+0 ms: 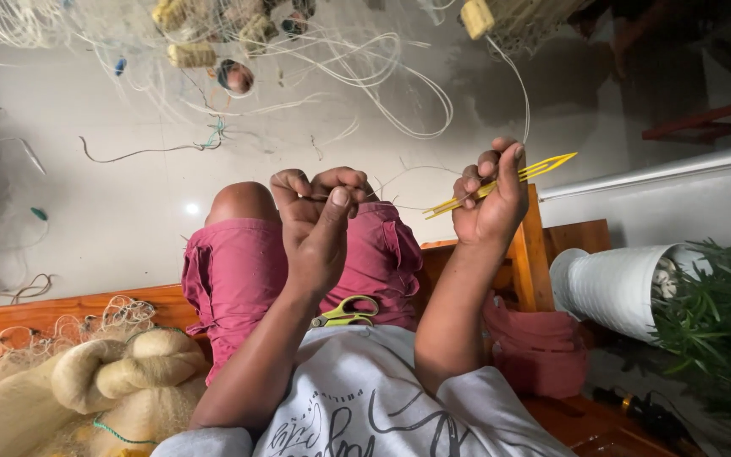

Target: Repairing or assembling a fishing net using a net needle and scissors to tie knots and trim twine.

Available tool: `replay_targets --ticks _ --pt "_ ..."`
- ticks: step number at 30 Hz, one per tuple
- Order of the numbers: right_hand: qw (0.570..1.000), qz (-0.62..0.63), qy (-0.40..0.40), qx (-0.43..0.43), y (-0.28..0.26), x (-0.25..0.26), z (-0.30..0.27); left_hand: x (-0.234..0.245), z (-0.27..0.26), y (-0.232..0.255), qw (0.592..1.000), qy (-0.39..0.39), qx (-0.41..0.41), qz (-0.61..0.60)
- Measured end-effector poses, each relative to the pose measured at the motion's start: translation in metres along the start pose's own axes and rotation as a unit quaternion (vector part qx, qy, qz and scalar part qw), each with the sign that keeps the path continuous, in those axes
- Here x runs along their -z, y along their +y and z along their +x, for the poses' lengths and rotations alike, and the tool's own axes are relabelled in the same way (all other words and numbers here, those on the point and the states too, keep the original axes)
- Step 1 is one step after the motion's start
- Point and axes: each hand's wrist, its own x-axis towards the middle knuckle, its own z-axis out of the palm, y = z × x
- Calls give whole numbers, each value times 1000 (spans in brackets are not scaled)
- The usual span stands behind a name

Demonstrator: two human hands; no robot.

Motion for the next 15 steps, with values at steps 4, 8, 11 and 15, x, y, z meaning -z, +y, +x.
replay_targets --ticks 4,8,11,15 --pt "1000 1 -29 7 -6 -11 -5 5 11 -5 999 -13 39 -17" --pt "998 -24 -55 23 -11 -25 -13 7 29 0 994 -31 103 -20" --pt "997 -32 -70 26 -12 -24 -14 11 34 3 991 -18 131 -24" --pt "997 -28 -63 29 -12 -20 -13 13 26 4 988 9 149 -50"
